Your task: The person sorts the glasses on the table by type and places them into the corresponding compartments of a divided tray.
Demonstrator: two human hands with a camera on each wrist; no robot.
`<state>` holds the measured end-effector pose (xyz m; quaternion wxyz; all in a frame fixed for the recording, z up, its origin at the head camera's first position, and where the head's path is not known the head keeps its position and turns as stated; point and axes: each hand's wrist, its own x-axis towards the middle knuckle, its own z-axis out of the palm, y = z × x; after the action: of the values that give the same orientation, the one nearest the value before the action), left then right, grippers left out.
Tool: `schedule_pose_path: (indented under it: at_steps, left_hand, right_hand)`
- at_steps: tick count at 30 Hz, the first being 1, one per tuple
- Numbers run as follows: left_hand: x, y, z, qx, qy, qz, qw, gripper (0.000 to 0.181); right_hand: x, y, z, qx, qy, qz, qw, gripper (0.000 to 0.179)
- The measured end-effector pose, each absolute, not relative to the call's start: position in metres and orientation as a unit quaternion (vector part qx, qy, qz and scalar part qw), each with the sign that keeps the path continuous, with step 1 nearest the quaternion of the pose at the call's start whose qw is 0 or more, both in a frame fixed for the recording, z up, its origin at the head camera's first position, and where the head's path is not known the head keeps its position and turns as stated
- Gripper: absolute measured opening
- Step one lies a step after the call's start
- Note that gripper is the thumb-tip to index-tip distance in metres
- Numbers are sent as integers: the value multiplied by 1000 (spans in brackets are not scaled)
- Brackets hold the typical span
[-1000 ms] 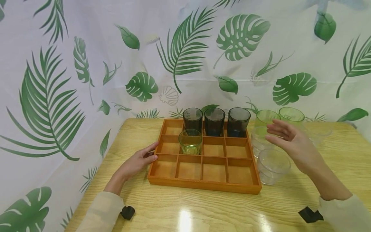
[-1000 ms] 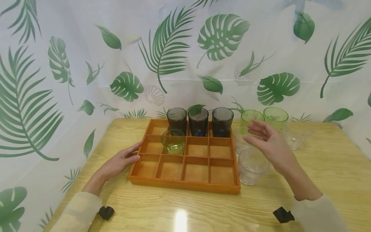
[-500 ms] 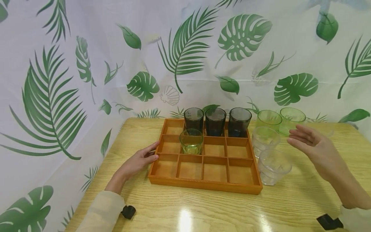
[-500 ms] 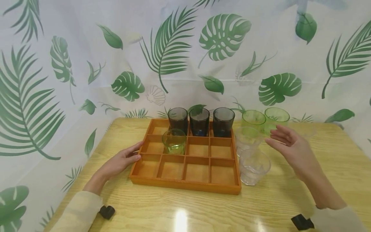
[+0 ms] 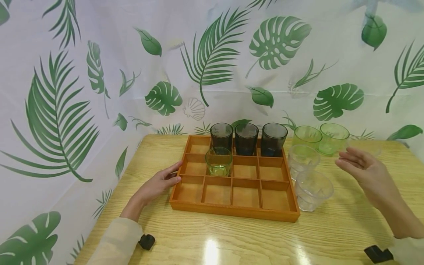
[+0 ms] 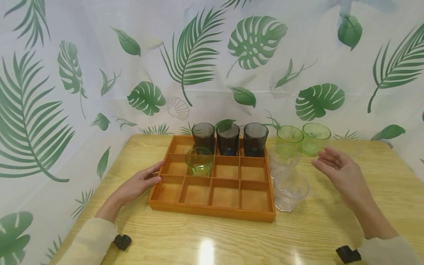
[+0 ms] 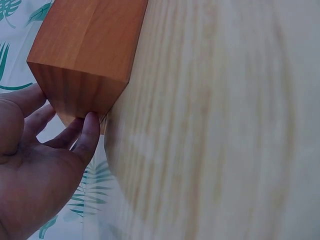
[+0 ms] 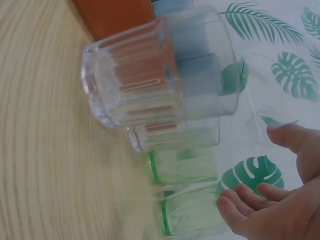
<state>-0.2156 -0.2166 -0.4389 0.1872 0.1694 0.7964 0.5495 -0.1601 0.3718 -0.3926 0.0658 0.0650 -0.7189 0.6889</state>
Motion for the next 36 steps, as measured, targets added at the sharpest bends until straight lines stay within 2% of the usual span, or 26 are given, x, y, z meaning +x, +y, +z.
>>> schedule_pose_path:
  at_steps: [5,15,36]
  left_hand:
    - [-216,-217,-439,168,795,551,189,67]
    - [-215,-217,-439,165,795,552,190,67]
    - [-216,-217,-439,169,792,555,189,67]
  right_hand:
    - [-166,371,-397,50,-715,693,82,78]
    - [-180,373,-400,-4,-848,524,83,78]
    - [-210,369,-410,-61,-848,526,27,90]
